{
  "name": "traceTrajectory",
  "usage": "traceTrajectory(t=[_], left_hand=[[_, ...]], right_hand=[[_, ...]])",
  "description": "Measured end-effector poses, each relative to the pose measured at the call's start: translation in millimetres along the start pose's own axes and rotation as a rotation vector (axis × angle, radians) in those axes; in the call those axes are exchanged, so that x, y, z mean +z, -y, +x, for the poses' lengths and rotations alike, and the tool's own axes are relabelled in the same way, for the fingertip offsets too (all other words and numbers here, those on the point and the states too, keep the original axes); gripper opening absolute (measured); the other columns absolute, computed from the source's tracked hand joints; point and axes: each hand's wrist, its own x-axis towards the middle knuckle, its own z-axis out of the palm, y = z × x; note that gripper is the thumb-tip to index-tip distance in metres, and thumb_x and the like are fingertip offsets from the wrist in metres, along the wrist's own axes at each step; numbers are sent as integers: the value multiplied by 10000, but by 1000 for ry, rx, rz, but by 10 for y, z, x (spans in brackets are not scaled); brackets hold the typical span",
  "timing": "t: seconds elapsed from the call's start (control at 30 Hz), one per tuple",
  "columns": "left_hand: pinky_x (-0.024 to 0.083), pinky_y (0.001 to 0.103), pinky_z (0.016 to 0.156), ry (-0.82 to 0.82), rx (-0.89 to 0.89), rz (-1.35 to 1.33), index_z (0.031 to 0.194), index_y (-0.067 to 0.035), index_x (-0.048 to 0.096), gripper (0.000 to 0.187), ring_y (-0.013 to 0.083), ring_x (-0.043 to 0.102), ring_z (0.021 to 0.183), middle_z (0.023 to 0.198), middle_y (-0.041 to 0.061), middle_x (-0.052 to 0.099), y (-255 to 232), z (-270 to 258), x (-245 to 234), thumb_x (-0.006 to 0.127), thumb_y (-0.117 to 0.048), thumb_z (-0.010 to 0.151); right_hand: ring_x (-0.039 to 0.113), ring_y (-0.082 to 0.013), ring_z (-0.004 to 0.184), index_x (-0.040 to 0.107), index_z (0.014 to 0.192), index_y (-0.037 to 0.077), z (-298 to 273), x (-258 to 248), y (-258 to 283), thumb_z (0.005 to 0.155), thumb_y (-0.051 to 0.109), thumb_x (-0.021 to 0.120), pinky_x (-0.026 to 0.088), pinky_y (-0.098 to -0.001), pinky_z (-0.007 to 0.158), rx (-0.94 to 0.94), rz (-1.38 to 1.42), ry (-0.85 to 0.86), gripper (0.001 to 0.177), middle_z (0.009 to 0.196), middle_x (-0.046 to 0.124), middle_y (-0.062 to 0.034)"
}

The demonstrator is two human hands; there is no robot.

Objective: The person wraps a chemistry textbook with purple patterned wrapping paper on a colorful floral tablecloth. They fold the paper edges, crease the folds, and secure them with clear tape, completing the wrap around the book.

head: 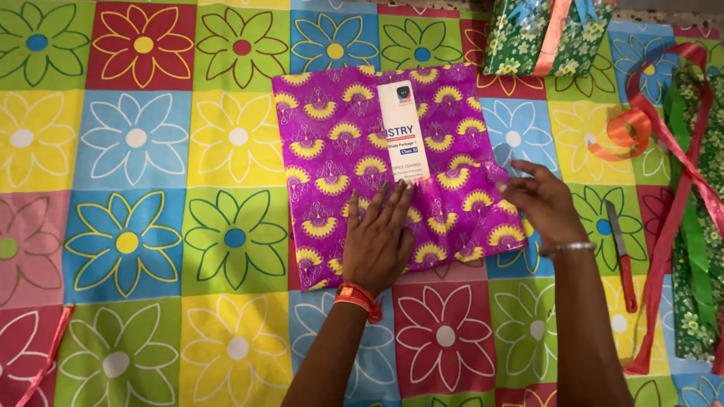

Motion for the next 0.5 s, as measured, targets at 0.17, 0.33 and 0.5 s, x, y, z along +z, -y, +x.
traceTrajectory(t=[0.17,0.33,0.5], left_hand=[[128,604,1241,22,-9,-3,1596,-128,337,718,276,364,1507,1609,63,443,-6,-7,-3,480,-313,917],[127,604,1248,11,-5,-24,1599,-132,334,715,278,368,1509,1617,62,440,-3,-10,-19,481,-326,927],[125,607,1250,12,-4,-35,1605,-128,337,722,281,376,1506,1618,62,441,-3,-15,-33,484,-325,925]], right_hand=[[690,-118,1054,619,1339,-5,163,-27,154,909,-37,691,544,-259,947,-33,180,202,437,1191,736,-56],[704,-95,972,609,1406,19,53,-89,351,968,8,660,564,-241,863,-17,315,290,442,1134,744,-73],[703,-93,975,595,1417,6,79,-3,344,1006,21,659,573,-244,860,-61,382,196,416,1131,736,-79]])
